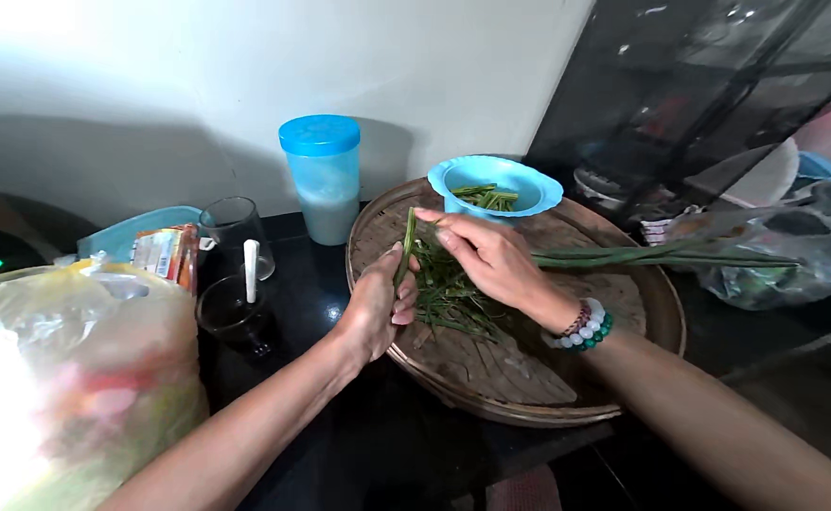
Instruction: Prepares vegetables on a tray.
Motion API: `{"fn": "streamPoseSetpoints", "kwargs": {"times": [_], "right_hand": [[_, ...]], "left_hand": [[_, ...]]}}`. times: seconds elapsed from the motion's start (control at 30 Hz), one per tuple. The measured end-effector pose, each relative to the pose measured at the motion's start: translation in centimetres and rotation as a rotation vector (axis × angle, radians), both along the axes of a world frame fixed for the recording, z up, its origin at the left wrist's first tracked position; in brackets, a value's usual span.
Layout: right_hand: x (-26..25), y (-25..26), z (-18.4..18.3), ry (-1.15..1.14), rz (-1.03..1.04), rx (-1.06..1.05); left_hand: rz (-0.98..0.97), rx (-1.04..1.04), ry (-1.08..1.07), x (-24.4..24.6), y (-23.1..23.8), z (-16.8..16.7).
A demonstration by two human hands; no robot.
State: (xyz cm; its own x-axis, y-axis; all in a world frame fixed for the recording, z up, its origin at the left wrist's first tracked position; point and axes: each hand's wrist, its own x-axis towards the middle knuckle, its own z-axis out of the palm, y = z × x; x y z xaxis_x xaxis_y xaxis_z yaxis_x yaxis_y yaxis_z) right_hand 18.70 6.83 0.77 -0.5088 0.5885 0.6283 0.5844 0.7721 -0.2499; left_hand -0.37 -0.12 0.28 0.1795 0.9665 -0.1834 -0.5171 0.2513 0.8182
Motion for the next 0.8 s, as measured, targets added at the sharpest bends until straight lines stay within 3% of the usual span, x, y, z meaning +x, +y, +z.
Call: {"fn": "streamPoseSetpoints", "kwargs": {"times": [0.27, 0.43, 0.57, 0.8], "right_hand": [[-0.3, 0.0, -0.7, -0.087, -0.044, 0.002], [2.6, 1.0, -0.8, -0.006, -0.14, -0.205], [3.2, 1.0, 0.6, -0.059, -0.193, -0.549], [2.9, 0.6, 0.9, -0.05, -0.253, -0.424]], "left_hand": [[-0.045, 0.037, 0.046, 0.1, -0.2, -0.3], [-0.097, 0.084, 0.156, 0.4, -0.7, -0.3], [0.043, 0.143, 0.188, 0.7, -0.5, -0.3], [0.172, 0.186, 0.332, 0.5, 0.0, -0.8]]}}
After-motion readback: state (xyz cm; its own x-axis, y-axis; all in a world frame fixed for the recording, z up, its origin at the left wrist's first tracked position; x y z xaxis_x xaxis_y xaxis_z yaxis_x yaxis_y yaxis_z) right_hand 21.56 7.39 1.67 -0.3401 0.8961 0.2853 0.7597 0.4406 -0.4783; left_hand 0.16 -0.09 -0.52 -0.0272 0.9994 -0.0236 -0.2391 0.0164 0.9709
